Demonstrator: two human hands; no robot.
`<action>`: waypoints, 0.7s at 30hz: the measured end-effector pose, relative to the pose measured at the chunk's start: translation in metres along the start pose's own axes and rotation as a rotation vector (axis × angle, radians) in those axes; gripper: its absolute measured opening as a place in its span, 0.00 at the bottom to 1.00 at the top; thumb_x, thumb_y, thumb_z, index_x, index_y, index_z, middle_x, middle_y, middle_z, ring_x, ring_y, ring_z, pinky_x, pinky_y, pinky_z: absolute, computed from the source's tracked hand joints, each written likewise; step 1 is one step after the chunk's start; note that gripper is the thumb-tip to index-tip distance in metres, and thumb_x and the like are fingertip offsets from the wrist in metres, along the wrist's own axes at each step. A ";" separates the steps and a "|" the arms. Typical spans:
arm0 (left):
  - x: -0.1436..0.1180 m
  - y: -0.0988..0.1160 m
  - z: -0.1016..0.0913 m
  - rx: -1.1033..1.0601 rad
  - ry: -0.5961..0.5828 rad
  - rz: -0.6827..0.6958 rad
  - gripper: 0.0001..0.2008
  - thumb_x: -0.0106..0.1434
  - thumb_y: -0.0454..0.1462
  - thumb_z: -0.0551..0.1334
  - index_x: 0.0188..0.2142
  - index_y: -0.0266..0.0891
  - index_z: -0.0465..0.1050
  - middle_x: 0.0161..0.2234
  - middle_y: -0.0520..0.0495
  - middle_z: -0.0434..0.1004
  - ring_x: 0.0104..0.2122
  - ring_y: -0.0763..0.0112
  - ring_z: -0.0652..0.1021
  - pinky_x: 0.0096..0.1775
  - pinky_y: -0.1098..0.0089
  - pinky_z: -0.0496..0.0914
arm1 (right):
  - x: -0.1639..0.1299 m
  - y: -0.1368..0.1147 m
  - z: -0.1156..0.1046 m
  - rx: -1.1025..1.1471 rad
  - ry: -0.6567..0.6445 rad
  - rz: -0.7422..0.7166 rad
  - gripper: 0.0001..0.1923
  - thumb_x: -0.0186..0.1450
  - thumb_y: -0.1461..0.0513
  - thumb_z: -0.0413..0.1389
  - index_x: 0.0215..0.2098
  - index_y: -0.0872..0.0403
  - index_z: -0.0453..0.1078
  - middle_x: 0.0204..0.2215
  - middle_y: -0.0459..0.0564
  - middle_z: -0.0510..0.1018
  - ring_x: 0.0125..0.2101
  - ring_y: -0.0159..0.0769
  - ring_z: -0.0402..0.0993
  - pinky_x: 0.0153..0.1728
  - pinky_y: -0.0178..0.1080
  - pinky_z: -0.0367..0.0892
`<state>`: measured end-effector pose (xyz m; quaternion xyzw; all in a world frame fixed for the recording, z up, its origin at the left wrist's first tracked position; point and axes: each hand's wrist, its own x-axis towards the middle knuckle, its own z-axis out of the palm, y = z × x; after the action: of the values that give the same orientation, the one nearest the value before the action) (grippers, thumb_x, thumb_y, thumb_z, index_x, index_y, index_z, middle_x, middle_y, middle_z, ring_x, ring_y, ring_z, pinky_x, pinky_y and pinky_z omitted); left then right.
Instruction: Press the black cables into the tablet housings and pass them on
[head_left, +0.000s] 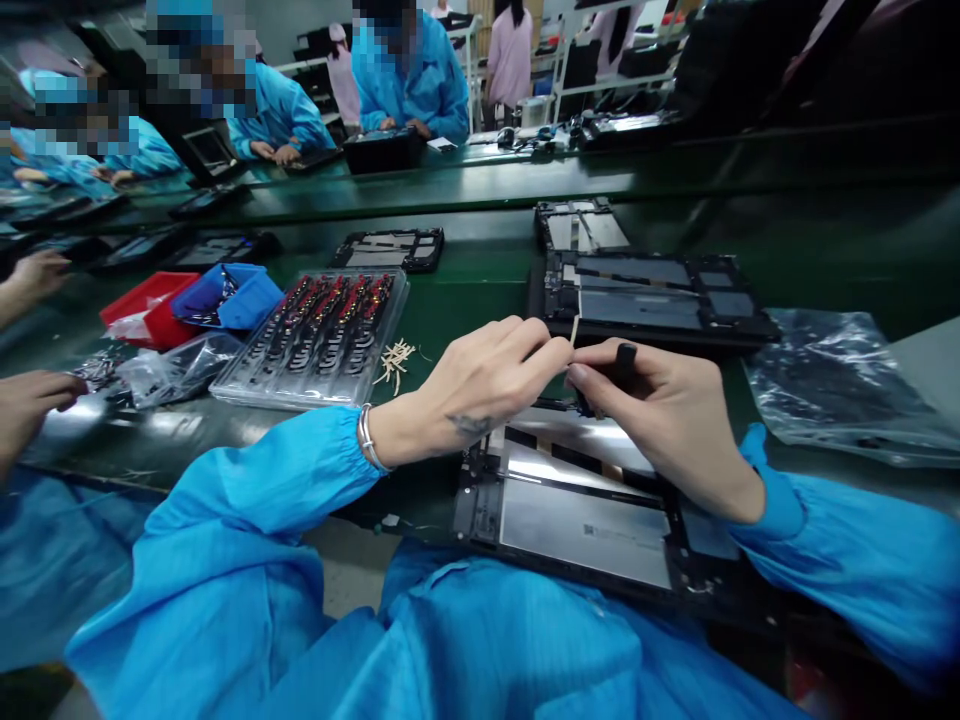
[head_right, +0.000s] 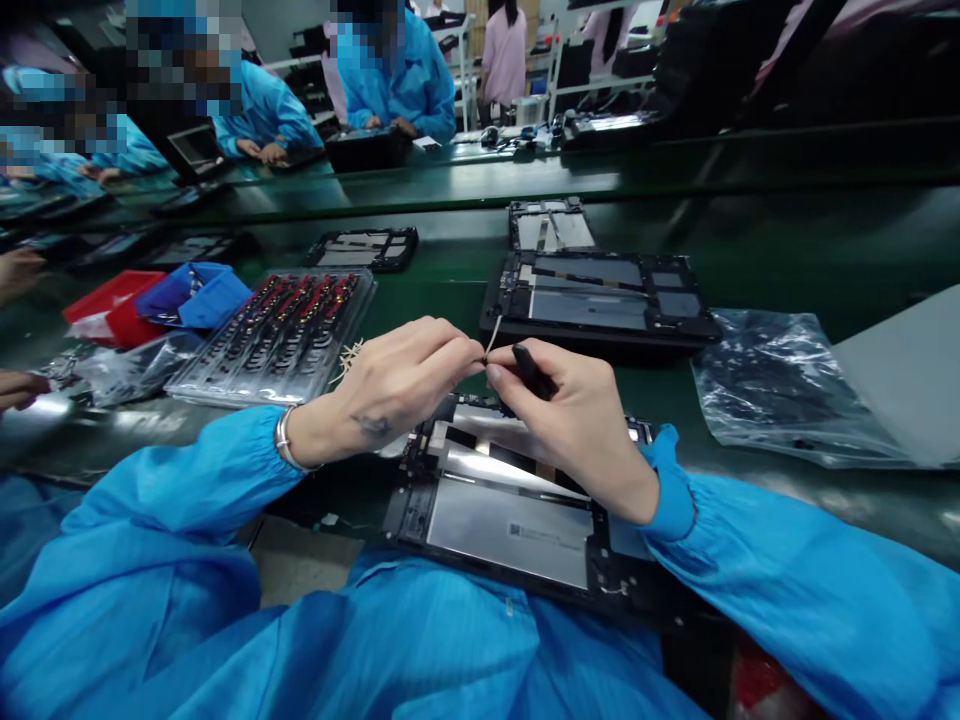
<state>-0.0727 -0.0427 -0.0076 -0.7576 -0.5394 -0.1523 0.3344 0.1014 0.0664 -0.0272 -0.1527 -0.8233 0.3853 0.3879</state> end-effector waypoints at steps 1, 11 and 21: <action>0.000 0.002 0.000 0.005 -0.011 -0.001 0.11 0.78 0.34 0.53 0.40 0.37 0.71 0.34 0.49 0.75 0.33 0.70 0.73 0.36 0.70 0.68 | 0.000 0.001 0.000 -0.042 -0.011 -0.041 0.04 0.68 0.64 0.61 0.36 0.53 0.79 0.28 0.44 0.80 0.28 0.32 0.74 0.29 0.36 0.66; -0.028 -0.027 -0.005 0.144 -0.164 -0.136 0.10 0.74 0.31 0.55 0.35 0.38 0.70 0.31 0.50 0.74 0.32 0.69 0.74 0.33 0.68 0.63 | -0.002 0.007 0.003 -0.129 -0.096 -0.027 0.05 0.68 0.61 0.60 0.37 0.53 0.79 0.31 0.46 0.83 0.31 0.36 0.78 0.33 0.37 0.68; -0.075 -0.079 -0.029 0.065 -0.862 -0.373 0.15 0.71 0.25 0.54 0.51 0.30 0.75 0.48 0.37 0.78 0.47 0.59 0.77 0.46 0.64 0.69 | -0.001 0.019 0.000 -0.032 -0.075 0.300 0.14 0.60 0.49 0.66 0.36 0.51 0.83 0.29 0.49 0.82 0.28 0.38 0.75 0.29 0.40 0.67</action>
<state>-0.1698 -0.1010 -0.0035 -0.6308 -0.7607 0.1358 0.0705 0.1006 0.0782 -0.0416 -0.2656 -0.8112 0.4312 0.2923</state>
